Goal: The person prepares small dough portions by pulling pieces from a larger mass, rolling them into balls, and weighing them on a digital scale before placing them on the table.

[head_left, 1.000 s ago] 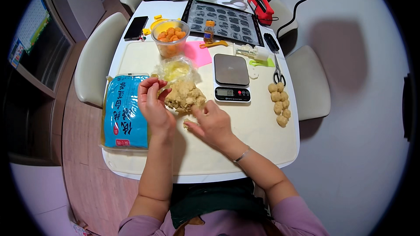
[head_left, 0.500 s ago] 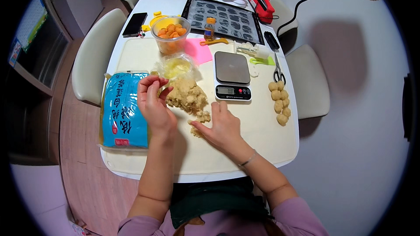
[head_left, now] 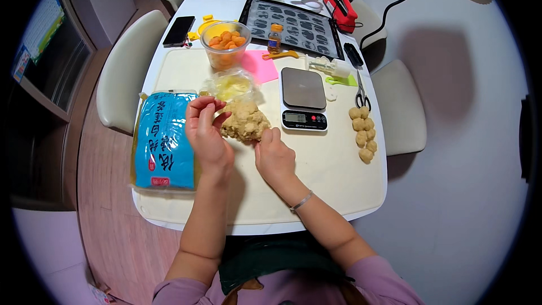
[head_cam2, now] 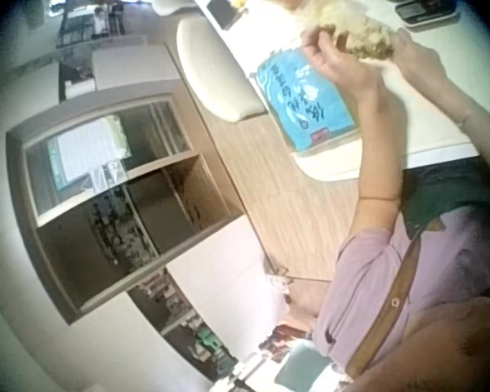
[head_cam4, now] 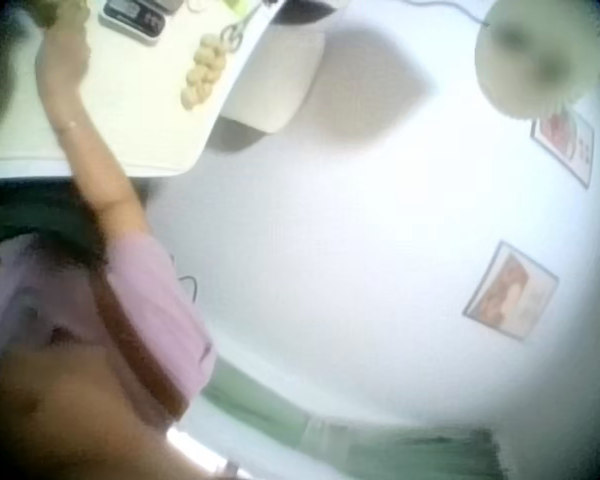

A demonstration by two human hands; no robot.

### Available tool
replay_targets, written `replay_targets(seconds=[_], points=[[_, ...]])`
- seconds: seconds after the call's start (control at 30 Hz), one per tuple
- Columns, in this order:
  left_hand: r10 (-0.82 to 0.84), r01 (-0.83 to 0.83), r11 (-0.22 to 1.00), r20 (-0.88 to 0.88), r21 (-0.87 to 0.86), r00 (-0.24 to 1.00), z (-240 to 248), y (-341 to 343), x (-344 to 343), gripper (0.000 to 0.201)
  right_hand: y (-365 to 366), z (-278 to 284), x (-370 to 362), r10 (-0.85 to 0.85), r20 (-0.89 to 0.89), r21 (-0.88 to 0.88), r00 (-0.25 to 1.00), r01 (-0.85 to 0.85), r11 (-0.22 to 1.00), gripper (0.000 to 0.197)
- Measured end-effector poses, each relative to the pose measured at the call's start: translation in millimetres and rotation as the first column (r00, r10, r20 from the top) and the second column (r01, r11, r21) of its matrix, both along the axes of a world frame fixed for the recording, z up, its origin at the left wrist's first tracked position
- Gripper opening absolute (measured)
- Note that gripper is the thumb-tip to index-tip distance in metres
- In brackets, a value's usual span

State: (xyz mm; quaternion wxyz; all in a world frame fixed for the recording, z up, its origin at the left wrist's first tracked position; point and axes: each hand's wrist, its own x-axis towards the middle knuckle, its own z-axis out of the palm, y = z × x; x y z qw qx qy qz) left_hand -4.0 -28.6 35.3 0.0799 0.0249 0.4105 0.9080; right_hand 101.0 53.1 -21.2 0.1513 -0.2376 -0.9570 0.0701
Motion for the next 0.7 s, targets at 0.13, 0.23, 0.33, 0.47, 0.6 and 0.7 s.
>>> replay_targets(seconds=[0.13,0.23,0.33,0.47,0.6,0.7], points=[[0.001,-0.001,1.000,0.009,-0.021,1.000,-3.0,1.1,-1.0,0.009,4.8,-5.4,11.1,0.067,0.005,0.023,0.998,-0.067,0.998,0.025],[-0.004,0.004,0.999,0.003,-0.037,1.000,-4.7,0.5,-2.1,0.009,4.1,1.0,23.4,0.138,0.017,-0.002,0.990,-0.138,0.990,0.029],[0.002,-0.002,1.000,0.011,-0.023,1.000,-1.8,-1.0,-0.9,0.009,3.2,24.7,31.2,0.183,-0.002,0.004,0.983,-0.183,0.983,0.038],[0.006,-0.006,1.000,0.007,-0.020,1.000,-1.8,-1.0,-1.2,0.009,3.3,54.2,21.9,0.230,-0.031,0.008,0.973,-0.230,0.973,0.044],[-0.001,0.001,1.000,0.014,-0.024,1.000,-2.1,0.7,-1.4,0.009,16.9,49.5,-5.4,0.351,-0.278,0.026,0.894,-0.358,0.933,0.030],[-0.002,0.002,1.000,0.003,-0.029,1.000,-3.6,-0.9,-2.8,0.009,31.9,37.0,-11.7,0.392,-0.346,-0.094,0.853,-0.447,0.890,0.019]])
